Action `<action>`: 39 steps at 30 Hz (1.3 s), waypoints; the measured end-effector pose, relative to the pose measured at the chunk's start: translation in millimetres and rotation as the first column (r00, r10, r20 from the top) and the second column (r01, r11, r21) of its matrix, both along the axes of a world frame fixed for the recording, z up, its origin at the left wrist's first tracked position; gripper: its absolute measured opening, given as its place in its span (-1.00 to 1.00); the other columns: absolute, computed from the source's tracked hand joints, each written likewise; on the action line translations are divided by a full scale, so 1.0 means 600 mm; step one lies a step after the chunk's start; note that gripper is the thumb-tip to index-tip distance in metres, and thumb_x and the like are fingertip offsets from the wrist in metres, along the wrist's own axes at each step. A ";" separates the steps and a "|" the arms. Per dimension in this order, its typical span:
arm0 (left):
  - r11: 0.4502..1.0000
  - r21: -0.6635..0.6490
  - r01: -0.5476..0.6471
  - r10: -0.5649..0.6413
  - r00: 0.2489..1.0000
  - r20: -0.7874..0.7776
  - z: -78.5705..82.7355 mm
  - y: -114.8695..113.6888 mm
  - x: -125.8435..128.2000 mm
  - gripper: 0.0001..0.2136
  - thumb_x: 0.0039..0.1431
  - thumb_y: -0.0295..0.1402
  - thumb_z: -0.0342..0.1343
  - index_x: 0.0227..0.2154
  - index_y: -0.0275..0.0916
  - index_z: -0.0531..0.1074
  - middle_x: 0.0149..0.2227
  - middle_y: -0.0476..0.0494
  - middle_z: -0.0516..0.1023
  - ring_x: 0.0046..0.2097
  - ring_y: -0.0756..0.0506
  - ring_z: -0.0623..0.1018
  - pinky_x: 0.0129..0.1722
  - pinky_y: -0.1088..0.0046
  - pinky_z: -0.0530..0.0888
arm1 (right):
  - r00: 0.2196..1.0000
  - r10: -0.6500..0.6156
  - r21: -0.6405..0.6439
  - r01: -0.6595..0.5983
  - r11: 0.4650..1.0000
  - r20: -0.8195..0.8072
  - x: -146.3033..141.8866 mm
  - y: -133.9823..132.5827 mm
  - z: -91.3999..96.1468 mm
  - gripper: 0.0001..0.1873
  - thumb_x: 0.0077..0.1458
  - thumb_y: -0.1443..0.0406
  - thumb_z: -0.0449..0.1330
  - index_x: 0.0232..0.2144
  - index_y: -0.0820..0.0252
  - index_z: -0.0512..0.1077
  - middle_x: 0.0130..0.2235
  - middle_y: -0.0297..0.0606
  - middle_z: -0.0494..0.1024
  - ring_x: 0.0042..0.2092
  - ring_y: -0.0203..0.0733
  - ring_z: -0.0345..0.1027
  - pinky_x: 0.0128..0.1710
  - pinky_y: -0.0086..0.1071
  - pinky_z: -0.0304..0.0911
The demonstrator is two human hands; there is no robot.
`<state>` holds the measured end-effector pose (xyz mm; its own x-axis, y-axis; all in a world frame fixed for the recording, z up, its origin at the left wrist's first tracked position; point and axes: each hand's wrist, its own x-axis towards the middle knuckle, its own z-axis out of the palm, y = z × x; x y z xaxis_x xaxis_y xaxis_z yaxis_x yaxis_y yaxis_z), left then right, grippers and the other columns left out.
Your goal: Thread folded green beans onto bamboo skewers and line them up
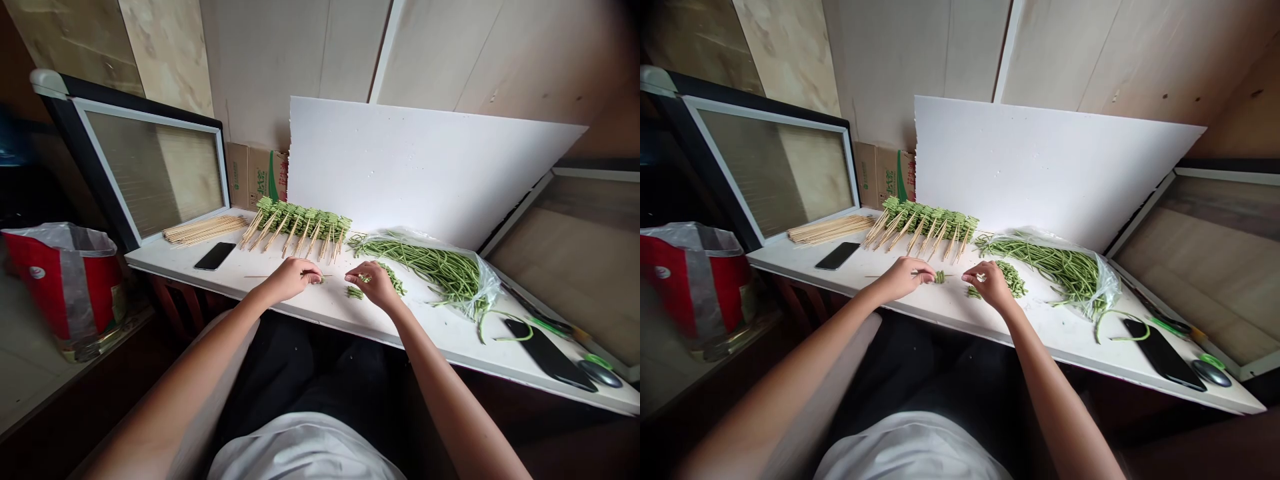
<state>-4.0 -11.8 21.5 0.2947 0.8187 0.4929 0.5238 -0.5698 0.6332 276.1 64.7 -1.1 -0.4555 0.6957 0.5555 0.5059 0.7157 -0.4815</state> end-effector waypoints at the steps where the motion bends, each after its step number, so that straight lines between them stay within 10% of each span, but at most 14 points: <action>1: 1.000 -0.004 -0.004 0.004 1.000 -0.009 0.000 0.000 0.000 -0.88 0.29 -0.43 0.24 -0.26 -0.22 0.70 -0.25 -0.13 0.74 -0.19 -0.13 0.69 -0.15 0.40 0.57 | 0.998 -0.043 0.010 0.042 0.999 0.050 0.007 0.011 -0.012 -0.61 0.24 -0.07 0.31 -0.31 0.08 0.70 -0.27 -0.13 0.67 -0.16 0.07 0.42 -0.06 -0.07 0.29; 15: 0.999 0.049 0.005 -0.003 0.998 -0.056 -0.011 0.009 0.002 -0.88 0.32 -0.36 0.29 -0.18 -0.20 0.72 -0.22 -0.14 0.63 -0.24 -0.09 0.59 -0.18 0.41 0.49 | 0.965 -0.112 -0.149 0.151 0.977 0.238 0.034 0.055 -0.067 -0.63 0.29 0.43 0.02 -0.30 0.20 0.64 -0.20 -0.08 0.71 -0.06 0.04 0.49 -0.04 -0.22 0.31; 27: 0.990 0.136 0.022 -0.017 0.999 -0.040 -0.024 0.009 0.018 -0.87 0.25 -0.44 0.35 -0.17 -0.18 0.72 -0.20 -0.14 0.66 -0.24 -0.11 0.62 -0.16 0.37 0.52 | 0.990 0.138 -0.244 -0.138 0.960 -0.018 -0.052 -0.072 0.046 -0.42 0.39 -0.14 0.05 -0.24 0.14 0.65 -0.18 -0.10 0.71 -0.16 -0.01 0.56 -0.23 -0.25 0.43; 39: 0.953 0.271 -0.138 0.155 0.987 -0.042 -0.013 0.002 0.027 -0.77 0.22 -0.39 0.40 -0.05 -0.17 0.65 -0.22 -0.09 0.73 -0.20 -0.14 0.66 -0.03 0.29 0.50 | 0.963 0.127 -0.252 -0.188 0.949 -0.238 -0.065 -0.073 0.039 -0.53 0.29 -0.11 0.24 -0.26 0.17 0.60 -0.27 -0.17 0.65 -0.25 -0.13 0.50 -0.31 -0.32 0.40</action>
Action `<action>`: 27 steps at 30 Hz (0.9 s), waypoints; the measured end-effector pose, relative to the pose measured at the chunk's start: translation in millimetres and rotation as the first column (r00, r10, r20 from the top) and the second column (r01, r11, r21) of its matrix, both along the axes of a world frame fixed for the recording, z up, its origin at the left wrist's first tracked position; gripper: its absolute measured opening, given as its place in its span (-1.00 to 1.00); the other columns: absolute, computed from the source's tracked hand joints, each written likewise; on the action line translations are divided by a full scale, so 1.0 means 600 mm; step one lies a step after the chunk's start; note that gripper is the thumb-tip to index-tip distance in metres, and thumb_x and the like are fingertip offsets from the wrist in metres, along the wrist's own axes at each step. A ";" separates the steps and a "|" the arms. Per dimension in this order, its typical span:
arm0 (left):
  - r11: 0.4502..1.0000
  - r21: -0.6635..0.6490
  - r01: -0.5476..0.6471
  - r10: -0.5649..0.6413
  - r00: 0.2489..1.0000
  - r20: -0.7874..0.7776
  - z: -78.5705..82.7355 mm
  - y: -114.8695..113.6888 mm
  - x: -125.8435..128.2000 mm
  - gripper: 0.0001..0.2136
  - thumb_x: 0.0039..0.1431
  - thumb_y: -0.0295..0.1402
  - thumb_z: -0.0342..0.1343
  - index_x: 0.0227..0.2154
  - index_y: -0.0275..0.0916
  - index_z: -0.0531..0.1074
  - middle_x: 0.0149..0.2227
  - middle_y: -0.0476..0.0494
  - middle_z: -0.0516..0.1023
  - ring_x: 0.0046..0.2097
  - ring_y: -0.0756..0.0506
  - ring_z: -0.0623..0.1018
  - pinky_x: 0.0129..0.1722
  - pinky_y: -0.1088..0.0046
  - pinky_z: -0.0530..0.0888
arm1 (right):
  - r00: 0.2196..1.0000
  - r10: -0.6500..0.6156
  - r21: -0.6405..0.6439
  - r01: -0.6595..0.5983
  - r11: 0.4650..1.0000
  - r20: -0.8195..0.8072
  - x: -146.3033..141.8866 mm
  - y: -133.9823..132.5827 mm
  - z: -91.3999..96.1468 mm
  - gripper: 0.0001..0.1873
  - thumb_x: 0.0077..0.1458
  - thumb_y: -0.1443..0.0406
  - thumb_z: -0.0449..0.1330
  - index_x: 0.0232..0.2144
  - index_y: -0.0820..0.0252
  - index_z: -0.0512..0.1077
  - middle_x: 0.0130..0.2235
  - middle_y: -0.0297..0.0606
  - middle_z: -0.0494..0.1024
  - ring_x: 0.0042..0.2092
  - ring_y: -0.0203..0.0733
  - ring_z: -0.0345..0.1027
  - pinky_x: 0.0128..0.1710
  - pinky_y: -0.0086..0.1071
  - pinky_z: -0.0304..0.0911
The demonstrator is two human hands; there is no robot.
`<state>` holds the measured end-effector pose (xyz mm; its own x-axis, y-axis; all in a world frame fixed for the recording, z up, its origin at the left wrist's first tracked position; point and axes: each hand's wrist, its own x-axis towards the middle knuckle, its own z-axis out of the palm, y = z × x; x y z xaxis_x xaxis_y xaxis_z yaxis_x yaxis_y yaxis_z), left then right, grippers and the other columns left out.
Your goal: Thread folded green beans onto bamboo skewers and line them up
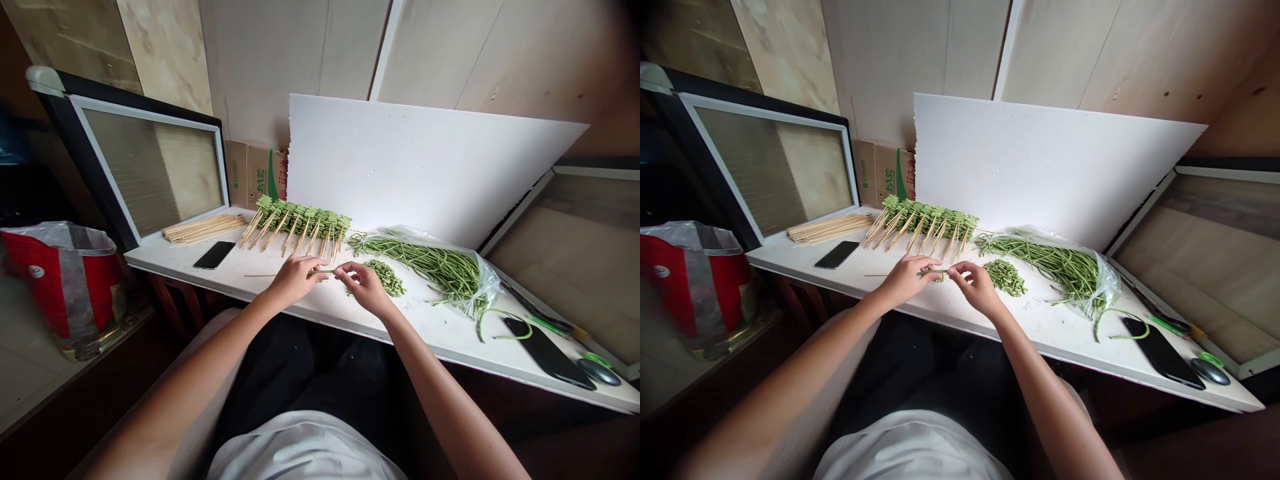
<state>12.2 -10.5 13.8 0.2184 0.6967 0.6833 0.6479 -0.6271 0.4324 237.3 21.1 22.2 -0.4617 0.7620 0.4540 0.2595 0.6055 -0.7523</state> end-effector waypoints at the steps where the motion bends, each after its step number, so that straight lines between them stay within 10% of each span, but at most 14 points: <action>1: 1.000 0.013 -0.017 0.017 1.000 -0.004 0.002 0.000 -0.003 -0.82 0.24 -0.39 0.39 -0.10 -0.17 0.66 -0.22 -0.09 0.74 -0.20 -0.14 0.66 -0.03 0.28 0.48 | 1.000 -0.015 0.003 0.015 1.000 -0.011 0.001 0.000 0.002 -0.54 0.29 -0.10 0.25 -0.25 0.17 0.60 -0.27 -0.17 0.64 -0.25 -0.13 0.51 -0.30 -0.31 0.40; 27: 0.999 0.010 0.031 -0.029 0.988 -0.150 0.008 -0.018 0.018 -0.80 0.35 -0.49 0.20 -0.38 -0.15 0.65 -0.25 -0.04 0.75 -0.23 -0.11 0.64 0.05 0.20 0.27 | 1.000 0.009 0.300 -0.007 0.954 -0.008 -0.013 -0.017 -0.007 -0.81 0.36 0.20 0.20 -0.30 0.06 0.55 -0.28 -0.16 0.58 -0.16 0.00 0.38 -0.09 -0.10 0.33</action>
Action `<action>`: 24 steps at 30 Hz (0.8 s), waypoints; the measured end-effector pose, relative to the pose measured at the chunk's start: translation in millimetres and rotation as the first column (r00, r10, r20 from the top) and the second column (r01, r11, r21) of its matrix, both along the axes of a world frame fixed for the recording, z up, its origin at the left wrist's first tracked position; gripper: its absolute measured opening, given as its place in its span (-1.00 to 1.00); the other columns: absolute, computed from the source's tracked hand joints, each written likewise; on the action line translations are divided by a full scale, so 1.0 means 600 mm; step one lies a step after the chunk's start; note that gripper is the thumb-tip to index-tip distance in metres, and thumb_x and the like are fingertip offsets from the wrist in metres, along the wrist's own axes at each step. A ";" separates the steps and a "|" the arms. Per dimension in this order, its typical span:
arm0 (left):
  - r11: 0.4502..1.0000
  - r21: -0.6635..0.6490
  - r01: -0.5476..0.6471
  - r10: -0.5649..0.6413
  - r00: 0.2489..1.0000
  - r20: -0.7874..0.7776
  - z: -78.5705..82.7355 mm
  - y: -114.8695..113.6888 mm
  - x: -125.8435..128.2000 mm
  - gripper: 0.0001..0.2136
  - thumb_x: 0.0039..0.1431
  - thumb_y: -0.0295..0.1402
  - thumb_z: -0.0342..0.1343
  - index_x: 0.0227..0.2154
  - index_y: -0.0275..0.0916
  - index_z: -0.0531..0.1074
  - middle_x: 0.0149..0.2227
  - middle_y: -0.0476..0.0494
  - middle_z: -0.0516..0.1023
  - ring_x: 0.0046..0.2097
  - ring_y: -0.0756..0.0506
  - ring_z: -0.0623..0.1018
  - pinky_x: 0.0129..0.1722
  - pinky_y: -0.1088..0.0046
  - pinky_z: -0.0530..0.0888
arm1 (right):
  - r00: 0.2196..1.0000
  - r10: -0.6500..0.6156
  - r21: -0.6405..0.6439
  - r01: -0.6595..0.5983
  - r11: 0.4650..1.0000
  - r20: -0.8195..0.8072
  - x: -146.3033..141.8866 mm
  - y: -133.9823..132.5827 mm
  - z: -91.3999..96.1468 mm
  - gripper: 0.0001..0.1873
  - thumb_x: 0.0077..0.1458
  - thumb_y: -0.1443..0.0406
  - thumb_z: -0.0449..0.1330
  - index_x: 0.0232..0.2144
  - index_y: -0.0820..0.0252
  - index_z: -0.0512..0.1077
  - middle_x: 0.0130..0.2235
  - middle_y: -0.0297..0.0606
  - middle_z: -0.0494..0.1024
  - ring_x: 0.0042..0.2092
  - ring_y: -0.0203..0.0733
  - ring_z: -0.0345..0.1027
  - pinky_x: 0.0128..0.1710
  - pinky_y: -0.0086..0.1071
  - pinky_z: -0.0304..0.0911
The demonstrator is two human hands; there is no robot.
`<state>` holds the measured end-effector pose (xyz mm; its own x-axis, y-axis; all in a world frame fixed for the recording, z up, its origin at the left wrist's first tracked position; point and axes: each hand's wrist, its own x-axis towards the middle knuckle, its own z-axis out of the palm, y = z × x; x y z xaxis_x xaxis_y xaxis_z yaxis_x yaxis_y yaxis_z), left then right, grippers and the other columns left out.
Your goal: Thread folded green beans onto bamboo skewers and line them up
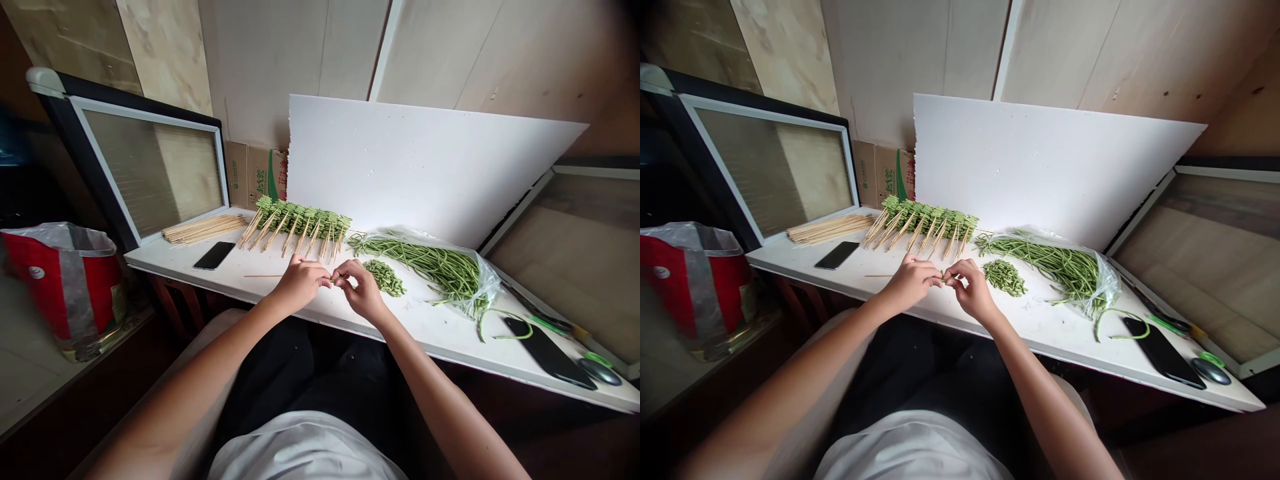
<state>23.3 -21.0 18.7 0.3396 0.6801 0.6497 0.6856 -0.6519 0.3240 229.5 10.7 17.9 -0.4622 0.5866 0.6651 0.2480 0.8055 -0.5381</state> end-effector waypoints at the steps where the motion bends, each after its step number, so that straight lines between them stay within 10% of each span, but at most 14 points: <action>1: 1.000 -0.010 0.013 -0.013 1.000 -0.017 0.000 0.000 0.000 -0.77 0.34 -0.52 0.17 -0.40 -0.16 0.64 -0.26 -0.03 0.74 -0.24 -0.10 0.63 0.06 0.19 0.26 | 1.000 0.016 -0.013 -0.016 1.000 0.005 0.000 0.000 0.000 -0.81 0.36 0.21 0.19 -0.31 0.06 0.55 -0.29 -0.16 0.57 -0.16 0.01 0.38 -0.09 -0.10 0.33; 14: 0.987 0.003 0.161 -0.160 0.979 0.127 -0.002 0.002 -0.011 -0.74 0.29 -0.57 0.12 -0.42 -0.15 0.62 -0.40 0.00 0.69 -0.28 -0.09 0.62 0.10 0.20 0.34 | 0.960 0.242 -0.193 -0.267 0.944 -0.143 0.002 0.006 -0.005 -0.57 0.22 -0.14 0.31 -0.36 0.07 0.57 -0.32 -0.19 0.56 -0.19 -0.03 0.44 -0.11 -0.15 0.36; 19: 0.996 0.024 0.089 -0.091 0.981 0.169 0.003 0.008 -0.019 -0.87 0.36 -0.34 0.24 -0.30 -0.13 0.67 -0.29 -0.08 0.74 -0.24 -0.13 0.65 0.01 0.24 0.42 | 0.999 -0.031 -0.065 0.028 0.998 -0.041 0.027 0.031 -0.004 -0.63 0.24 -0.08 0.33 -0.26 0.05 0.68 -0.24 -0.15 0.58 -0.10 0.01 0.43 0.02 -0.08 0.32; 24: 0.997 0.002 0.071 -0.070 0.982 0.175 -0.005 0.018 -0.026 -0.82 0.39 -0.26 0.23 -0.31 -0.14 0.68 -0.26 -0.11 0.75 -0.21 -0.16 0.68 0.04 0.21 0.46 | 0.919 -0.345 0.031 0.346 0.938 0.188 0.072 0.101 -0.064 -0.54 0.25 -0.11 0.27 -0.33 0.13 0.70 -0.37 -0.13 0.53 -0.19 0.04 0.33 -0.07 -0.08 0.30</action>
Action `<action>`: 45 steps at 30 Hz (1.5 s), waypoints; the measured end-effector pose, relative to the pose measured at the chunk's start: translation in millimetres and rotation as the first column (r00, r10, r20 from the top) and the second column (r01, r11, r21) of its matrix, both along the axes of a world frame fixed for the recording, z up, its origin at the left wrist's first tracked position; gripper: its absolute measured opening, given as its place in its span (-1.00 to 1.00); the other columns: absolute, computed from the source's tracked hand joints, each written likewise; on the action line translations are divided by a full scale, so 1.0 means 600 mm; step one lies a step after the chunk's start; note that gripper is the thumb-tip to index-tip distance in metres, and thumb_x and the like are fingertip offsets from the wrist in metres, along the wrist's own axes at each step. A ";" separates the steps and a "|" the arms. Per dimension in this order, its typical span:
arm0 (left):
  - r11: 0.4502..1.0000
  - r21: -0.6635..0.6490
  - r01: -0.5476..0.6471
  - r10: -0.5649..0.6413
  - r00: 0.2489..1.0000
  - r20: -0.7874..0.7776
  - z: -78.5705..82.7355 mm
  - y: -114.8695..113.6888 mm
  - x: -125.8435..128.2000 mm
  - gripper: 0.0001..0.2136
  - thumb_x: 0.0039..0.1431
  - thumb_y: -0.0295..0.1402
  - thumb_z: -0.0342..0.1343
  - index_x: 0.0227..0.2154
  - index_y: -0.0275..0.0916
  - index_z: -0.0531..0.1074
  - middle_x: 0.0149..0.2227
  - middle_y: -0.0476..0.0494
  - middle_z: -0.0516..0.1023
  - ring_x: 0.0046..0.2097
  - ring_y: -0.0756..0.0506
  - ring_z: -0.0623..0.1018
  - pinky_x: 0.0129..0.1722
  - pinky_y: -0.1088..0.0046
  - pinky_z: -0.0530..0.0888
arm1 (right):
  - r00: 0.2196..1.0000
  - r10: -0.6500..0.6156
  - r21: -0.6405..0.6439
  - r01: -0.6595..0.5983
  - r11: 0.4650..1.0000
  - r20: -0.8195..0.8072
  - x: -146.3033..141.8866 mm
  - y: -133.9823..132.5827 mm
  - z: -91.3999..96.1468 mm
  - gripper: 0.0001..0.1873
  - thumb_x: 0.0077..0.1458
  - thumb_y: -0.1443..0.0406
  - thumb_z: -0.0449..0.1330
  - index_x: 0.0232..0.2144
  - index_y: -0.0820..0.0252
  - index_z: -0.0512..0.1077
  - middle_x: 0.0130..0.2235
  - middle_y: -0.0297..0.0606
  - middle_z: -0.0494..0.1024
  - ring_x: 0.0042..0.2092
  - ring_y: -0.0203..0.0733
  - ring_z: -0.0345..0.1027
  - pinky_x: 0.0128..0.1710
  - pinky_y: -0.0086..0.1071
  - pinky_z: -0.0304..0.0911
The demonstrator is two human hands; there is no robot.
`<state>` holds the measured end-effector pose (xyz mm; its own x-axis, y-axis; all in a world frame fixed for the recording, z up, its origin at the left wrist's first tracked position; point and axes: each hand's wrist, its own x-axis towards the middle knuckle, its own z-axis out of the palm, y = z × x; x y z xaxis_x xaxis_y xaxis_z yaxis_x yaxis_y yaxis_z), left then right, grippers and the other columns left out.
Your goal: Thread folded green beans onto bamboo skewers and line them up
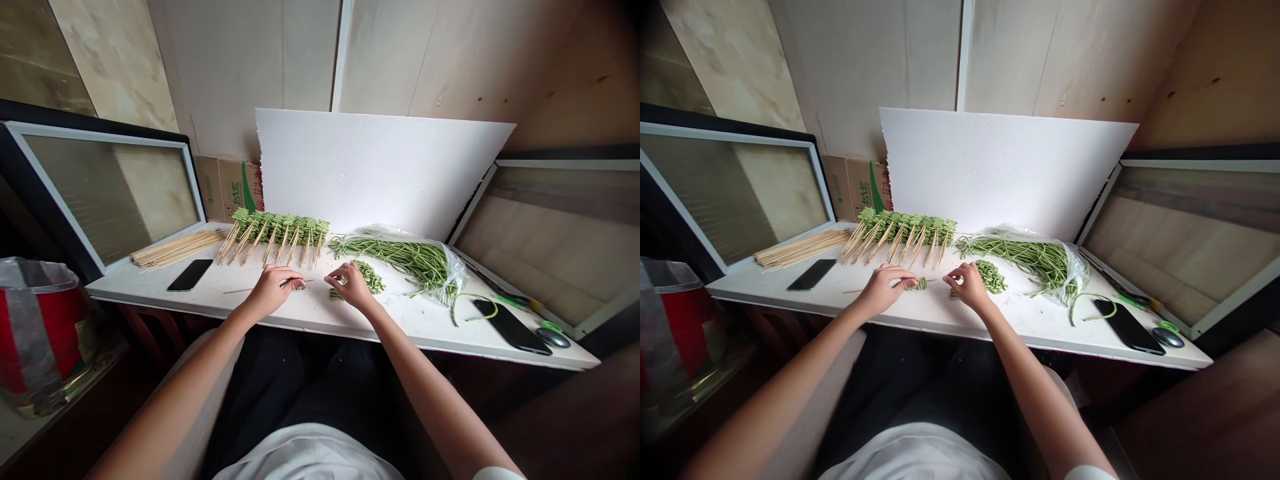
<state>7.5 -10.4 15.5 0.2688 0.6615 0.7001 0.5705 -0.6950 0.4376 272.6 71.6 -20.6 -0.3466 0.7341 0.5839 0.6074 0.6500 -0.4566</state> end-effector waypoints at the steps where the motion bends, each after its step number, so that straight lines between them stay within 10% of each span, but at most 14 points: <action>1: 1.000 -0.007 0.000 0.000 1.000 -0.002 -0.002 0.002 -0.001 -0.81 0.39 -0.25 0.23 -0.31 -0.14 0.68 -0.26 -0.11 0.75 -0.21 -0.16 0.69 0.04 0.21 0.46 | 0.999 -0.015 -0.017 0.015 1.000 0.028 0.007 0.011 -0.014 -0.51 0.25 -0.12 0.26 -0.35 0.14 0.70 -0.38 -0.13 0.54 -0.21 0.03 0.33 -0.08 -0.09 0.30; 14: 0.998 -0.051 0.022 -0.022 1.000 0.009 -0.012 0.003 -0.005 -0.85 0.34 -0.23 0.28 -0.28 -0.14 0.71 -0.24 -0.15 0.75 -0.18 -0.18 0.68 -0.05 0.24 0.53 | 0.998 -0.053 -0.084 0.056 0.995 0.036 0.016 0.027 -0.043 -0.30 0.37 -0.18 0.02 -0.43 0.19 0.66 -0.38 -0.11 0.58 -0.21 -0.01 0.41 -0.10 -0.18 0.30; 21: 0.994 -0.106 -0.028 0.028 1.000 -0.002 -0.017 -0.002 0.002 -0.56 0.23 -0.29 0.39 0.17 -0.09 0.57 -0.31 -0.09 0.74 -0.18 -0.18 0.64 0.05 0.18 0.54 | 0.969 0.180 -0.265 -0.220 0.939 -0.167 -0.017 -0.037 0.035 -0.38 0.31 -0.20 0.13 -0.26 0.18 0.67 -0.27 -0.14 0.66 -0.31 -0.12 0.47 -0.30 -0.28 0.35; 26: 0.998 -0.055 -0.004 0.001 0.999 -0.048 -0.020 -0.007 0.011 -0.38 0.26 -0.36 0.36 0.36 -0.07 0.38 -0.27 -0.09 0.75 -0.12 -0.18 0.63 0.08 0.17 0.51 | 0.922 0.349 -0.110 -0.369 0.923 -0.166 -0.050 -0.097 0.079 -0.62 0.27 -0.08 0.30 -0.24 0.06 0.66 -0.22 -0.17 0.68 -0.13 -0.06 0.49 -0.19 -0.25 0.36; 45: 0.968 0.247 -0.036 0.060 0.994 -0.092 0.011 -0.017 0.011 -0.92 0.39 -0.35 0.25 -0.22 -0.17 0.64 -0.24 -0.07 0.75 -0.23 -0.12 0.66 -0.04 0.25 0.36 | 0.905 0.370 0.091 -0.359 0.929 -0.210 -0.059 -0.102 0.076 -0.75 0.28 0.04 0.35 -0.21 0.06 0.60 -0.25 -0.18 0.63 -0.16 -0.06 0.41 -0.20 -0.22 0.33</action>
<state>14.0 -20.6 22.0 0.3165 0.4869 0.8141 0.6373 -0.7448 0.1977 237.1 10.4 24.8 -0.4437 0.5495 0.7080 0.2121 0.8319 -0.5127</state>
